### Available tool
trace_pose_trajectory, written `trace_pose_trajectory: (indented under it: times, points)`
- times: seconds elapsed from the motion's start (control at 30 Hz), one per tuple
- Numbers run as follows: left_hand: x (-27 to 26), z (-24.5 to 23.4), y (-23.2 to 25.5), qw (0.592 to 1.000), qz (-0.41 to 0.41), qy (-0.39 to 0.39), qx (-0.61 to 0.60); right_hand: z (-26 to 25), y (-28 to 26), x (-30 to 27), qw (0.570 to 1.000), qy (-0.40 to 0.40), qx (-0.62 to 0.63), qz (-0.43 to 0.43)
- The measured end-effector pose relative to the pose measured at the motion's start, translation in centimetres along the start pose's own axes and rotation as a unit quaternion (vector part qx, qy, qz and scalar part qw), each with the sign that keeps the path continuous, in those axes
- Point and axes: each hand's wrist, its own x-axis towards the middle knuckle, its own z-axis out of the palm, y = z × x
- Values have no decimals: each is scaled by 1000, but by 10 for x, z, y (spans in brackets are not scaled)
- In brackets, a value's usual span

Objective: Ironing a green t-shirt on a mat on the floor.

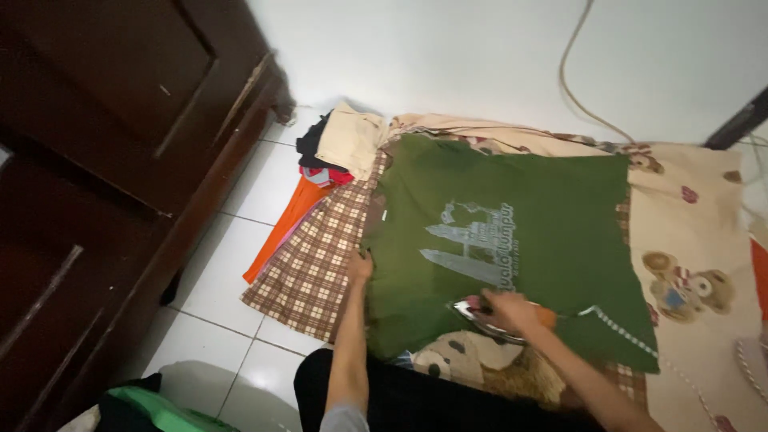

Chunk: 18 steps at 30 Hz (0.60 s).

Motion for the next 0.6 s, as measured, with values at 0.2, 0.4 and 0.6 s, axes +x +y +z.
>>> trace_pose_trajectory:
  times: [0.2,0.4,0.6]
  points:
    - [-11,-4,5,997,37,28,56,-6,-85,73,991,90,61,76]
    - [3,14,-29,993,37,99,55,-15,-123,126,991,101,64,62]
    - [-20,-15,-46,980,-63,-150,-119,-17,-142,157,996,69,48,-10]
